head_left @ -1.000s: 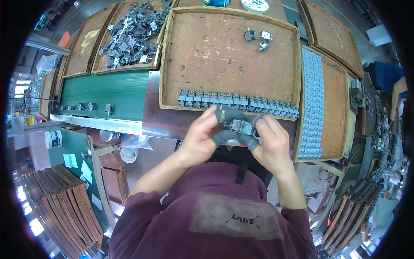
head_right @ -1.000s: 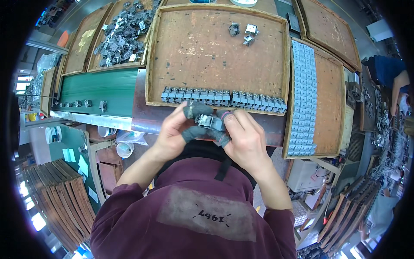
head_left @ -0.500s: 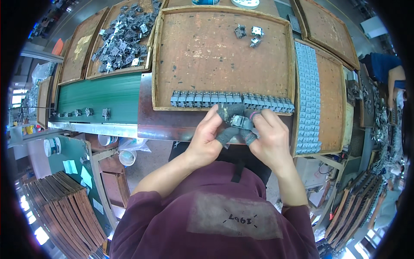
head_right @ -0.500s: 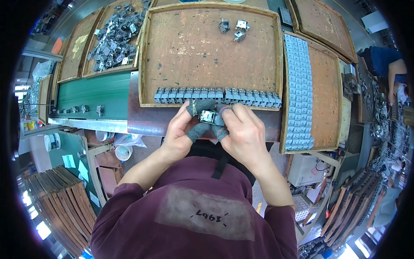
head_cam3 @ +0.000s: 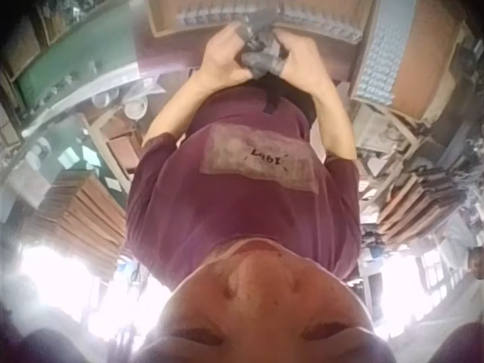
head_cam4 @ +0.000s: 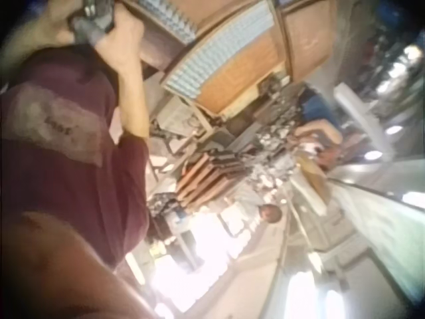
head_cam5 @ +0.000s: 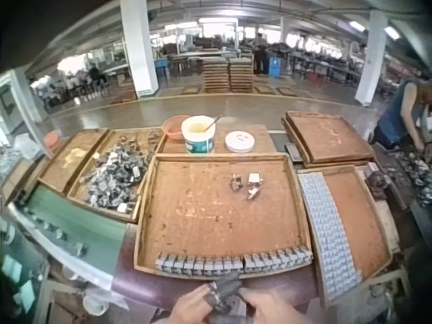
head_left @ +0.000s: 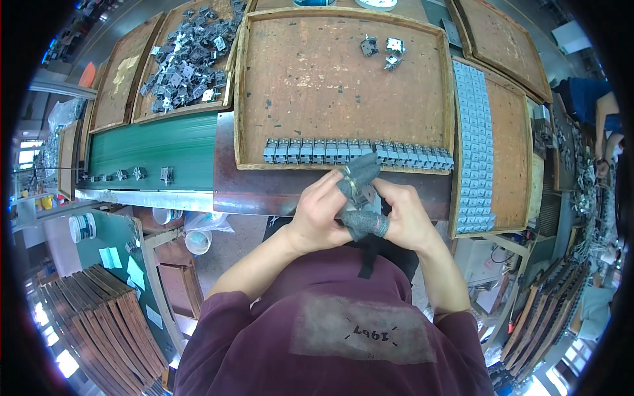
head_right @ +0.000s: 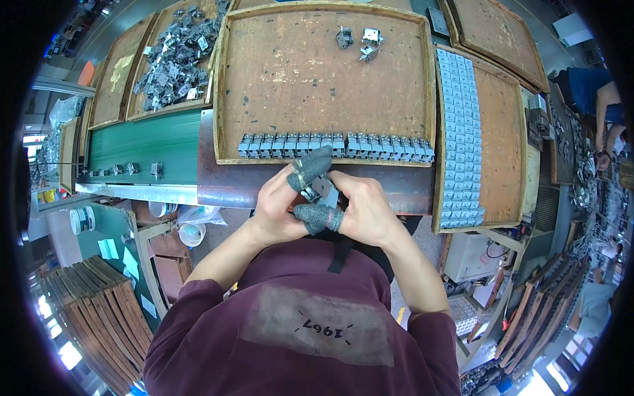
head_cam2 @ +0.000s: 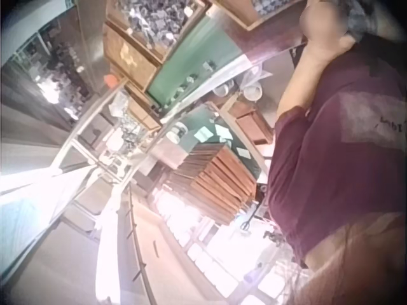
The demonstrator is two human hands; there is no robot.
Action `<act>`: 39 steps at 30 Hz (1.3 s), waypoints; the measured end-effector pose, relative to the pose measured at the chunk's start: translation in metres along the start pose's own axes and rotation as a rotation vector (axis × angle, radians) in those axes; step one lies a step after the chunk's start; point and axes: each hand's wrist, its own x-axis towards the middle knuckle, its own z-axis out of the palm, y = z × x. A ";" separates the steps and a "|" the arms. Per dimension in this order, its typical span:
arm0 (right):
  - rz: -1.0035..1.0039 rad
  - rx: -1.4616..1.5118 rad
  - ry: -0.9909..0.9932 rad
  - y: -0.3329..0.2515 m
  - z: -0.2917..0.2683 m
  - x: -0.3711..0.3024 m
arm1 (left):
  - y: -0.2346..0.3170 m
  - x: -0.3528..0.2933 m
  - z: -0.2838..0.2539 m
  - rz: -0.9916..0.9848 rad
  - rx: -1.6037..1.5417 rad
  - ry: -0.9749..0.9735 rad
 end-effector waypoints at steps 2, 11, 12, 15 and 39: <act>-0.021 -0.100 0.027 0.002 0.004 -0.002 | -0.001 -0.004 -0.002 0.039 0.047 -0.010; -0.153 -0.179 0.107 0.010 -0.003 -0.002 | -0.015 -0.010 -0.024 -0.066 0.198 -0.076; -0.045 -0.124 0.167 0.020 -0.017 -0.011 | -0.021 -0.009 -0.038 -0.144 0.299 -0.044; 0.125 -0.033 0.634 0.065 -0.075 -0.056 | -0.046 0.001 -0.085 -0.464 0.369 0.057; 0.505 -0.083 0.706 0.297 -0.220 -0.241 | -0.081 -0.013 -0.150 -0.636 0.502 -0.232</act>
